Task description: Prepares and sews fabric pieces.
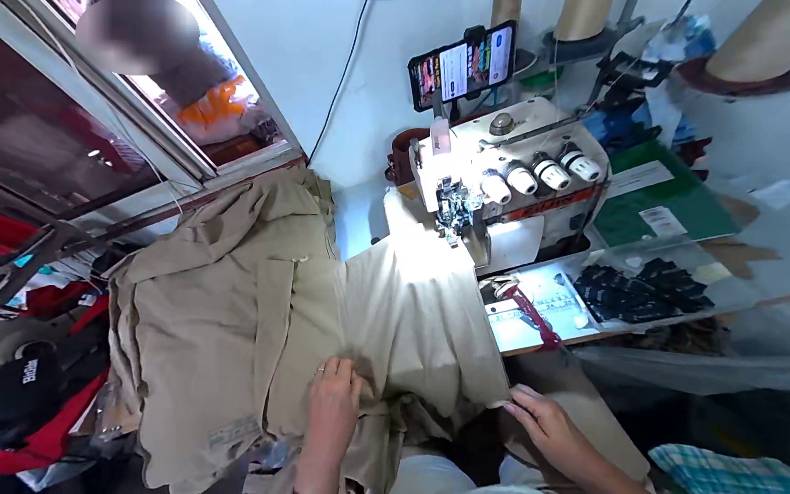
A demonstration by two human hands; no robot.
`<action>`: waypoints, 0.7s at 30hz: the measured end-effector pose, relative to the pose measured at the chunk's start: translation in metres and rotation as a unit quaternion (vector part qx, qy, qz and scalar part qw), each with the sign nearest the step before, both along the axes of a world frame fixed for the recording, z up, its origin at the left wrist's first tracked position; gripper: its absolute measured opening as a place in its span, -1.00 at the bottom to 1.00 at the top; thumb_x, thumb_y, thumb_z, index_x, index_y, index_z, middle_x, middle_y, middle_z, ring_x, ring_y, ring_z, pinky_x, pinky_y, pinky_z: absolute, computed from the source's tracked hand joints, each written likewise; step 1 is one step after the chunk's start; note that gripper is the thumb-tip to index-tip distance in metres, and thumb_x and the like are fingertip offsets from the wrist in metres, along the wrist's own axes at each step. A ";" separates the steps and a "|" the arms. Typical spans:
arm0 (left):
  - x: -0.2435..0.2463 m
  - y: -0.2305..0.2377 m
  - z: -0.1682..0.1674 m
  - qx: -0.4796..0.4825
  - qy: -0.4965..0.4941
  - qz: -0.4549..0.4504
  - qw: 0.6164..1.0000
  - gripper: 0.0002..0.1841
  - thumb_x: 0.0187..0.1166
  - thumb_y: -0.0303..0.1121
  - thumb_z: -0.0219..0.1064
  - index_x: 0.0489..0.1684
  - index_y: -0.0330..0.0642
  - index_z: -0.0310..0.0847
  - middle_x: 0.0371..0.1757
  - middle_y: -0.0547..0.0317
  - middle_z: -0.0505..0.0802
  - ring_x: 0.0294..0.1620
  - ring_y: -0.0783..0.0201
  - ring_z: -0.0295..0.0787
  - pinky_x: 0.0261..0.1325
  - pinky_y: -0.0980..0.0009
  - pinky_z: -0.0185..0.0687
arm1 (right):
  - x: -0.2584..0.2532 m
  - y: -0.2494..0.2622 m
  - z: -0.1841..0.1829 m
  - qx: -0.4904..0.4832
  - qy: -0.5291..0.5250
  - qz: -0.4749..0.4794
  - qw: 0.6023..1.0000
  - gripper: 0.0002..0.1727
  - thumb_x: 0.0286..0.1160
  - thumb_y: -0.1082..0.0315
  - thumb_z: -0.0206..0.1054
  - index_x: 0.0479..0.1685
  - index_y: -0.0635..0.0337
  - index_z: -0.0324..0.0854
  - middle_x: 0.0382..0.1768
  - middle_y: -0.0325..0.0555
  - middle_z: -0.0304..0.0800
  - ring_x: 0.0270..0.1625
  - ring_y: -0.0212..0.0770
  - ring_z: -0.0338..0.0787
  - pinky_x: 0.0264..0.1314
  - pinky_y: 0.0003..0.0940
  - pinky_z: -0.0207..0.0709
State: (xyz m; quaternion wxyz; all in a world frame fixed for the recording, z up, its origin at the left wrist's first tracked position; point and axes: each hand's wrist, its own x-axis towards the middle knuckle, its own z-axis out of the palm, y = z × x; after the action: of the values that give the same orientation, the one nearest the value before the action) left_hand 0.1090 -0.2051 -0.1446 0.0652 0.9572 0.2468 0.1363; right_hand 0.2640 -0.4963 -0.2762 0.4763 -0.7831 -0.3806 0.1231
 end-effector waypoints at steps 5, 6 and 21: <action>-0.011 0.012 0.011 -0.012 -0.044 0.038 0.998 -0.86 0.50 -0.58 0.35 -0.16 -0.50 0.77 -0.14 -0.30 0.83 -0.15 -0.21 0.85 -0.02 -0.16 0.76 | -0.010 -0.014 0.000 0.068 -0.047 -0.061 0.995 -0.69 0.59 0.28 0.23 -0.23 0.27 0.86 -0.23 -0.04 0.90 -0.16 -0.29 0.86 0.01 -0.46 0.71; -0.016 0.016 0.018 -0.016 -0.066 0.064 0.996 -0.84 0.52 -0.57 0.34 -0.11 -0.53 0.76 -0.11 -0.33 0.83 -0.13 -0.24 0.84 0.00 -0.18 0.75 | -0.012 -0.018 0.002 0.089 -0.058 -0.072 0.992 -0.70 0.57 0.25 0.27 -0.27 0.26 0.86 -0.23 -0.05 0.89 -0.15 -0.34 0.84 0.00 -0.53 0.69; -0.001 0.032 0.005 -0.039 -0.059 0.135 0.988 -0.86 0.56 -0.54 0.33 -0.15 -0.49 0.73 -0.16 -0.30 0.79 -0.14 -0.23 0.78 0.01 -0.23 0.64 | -0.038 -0.040 0.035 0.155 -0.053 -0.173 0.971 -0.76 0.32 0.25 0.44 -0.62 0.15 0.71 -0.39 -0.18 0.85 -0.20 -0.50 0.78 -0.09 -0.69 0.58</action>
State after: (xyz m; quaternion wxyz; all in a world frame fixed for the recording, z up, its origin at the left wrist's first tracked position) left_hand 0.1081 -0.1731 -0.1398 0.0979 0.9022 0.3746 0.1901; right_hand 0.2260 -0.5362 -0.2416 0.5848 -0.7591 -0.2787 -0.0633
